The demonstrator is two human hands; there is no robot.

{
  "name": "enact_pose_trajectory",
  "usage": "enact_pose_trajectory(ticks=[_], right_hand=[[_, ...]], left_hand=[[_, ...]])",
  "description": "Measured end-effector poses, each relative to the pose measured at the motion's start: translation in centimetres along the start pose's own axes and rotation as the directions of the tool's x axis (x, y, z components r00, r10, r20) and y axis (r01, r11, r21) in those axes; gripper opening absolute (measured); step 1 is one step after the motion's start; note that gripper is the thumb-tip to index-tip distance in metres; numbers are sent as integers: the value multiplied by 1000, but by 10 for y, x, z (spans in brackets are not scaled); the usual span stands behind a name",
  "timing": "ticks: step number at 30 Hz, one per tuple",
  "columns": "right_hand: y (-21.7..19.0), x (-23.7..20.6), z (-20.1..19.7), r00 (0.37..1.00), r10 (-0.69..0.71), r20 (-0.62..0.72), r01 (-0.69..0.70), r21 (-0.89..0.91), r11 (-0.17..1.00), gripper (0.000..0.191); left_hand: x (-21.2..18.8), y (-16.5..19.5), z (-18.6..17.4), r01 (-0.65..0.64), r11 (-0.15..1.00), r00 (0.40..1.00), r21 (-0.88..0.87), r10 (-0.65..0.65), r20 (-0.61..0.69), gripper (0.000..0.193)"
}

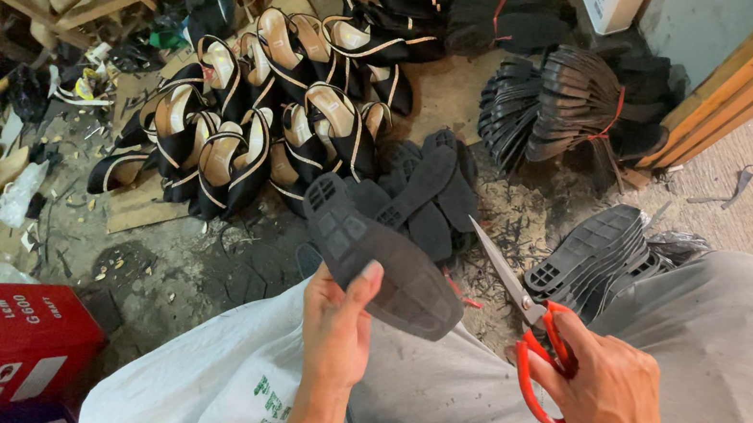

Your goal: The person trims the edges of a black shoe sole using red-handled scissors. They hold the sole in their left hand and cut along the perimeter with the right hand, repeatedly adjusting the sole's orientation to follow the contour.

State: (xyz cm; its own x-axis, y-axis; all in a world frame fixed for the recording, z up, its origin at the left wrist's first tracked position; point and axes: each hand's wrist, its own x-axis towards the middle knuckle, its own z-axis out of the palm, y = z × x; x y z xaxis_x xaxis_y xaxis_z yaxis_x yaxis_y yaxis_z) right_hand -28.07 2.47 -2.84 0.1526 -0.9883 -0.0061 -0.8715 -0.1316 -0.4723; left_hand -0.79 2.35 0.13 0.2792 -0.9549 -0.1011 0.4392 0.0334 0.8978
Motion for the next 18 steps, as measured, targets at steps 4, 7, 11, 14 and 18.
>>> enact_pose_trajectory(ticks=[4, 7, 11, 14, 18], right_hand=[[0, -6, 3, 999, -47, 0, 47, 30, 998, 52], [-5, -10, -1, 948, -244, -205, 256, 32, 966, 55], [-15, -3, -8, 952, -255, -171, 250, -50, 967, 62], [-19, 2, -12, 957, -248, -153, 240, -71, 968, 60], [-17, 6, -13, 943, -289, -166, 278, -83, 957, 56]], left_hand=[[6, -4, -2, 7, 1000, 999, 12, -6, -44, 46], [-3, -2, 7, -86, 980, 996, 179, 81, 34, 55], [-9, 4, 24, -163, 948, 985, 274, 140, 102, 80], [-13, 8, 31, -158, 940, 983, 302, 121, 138, 83], [-16, 10, 32, -142, 940, 986, 309, 105, 133, 82]])
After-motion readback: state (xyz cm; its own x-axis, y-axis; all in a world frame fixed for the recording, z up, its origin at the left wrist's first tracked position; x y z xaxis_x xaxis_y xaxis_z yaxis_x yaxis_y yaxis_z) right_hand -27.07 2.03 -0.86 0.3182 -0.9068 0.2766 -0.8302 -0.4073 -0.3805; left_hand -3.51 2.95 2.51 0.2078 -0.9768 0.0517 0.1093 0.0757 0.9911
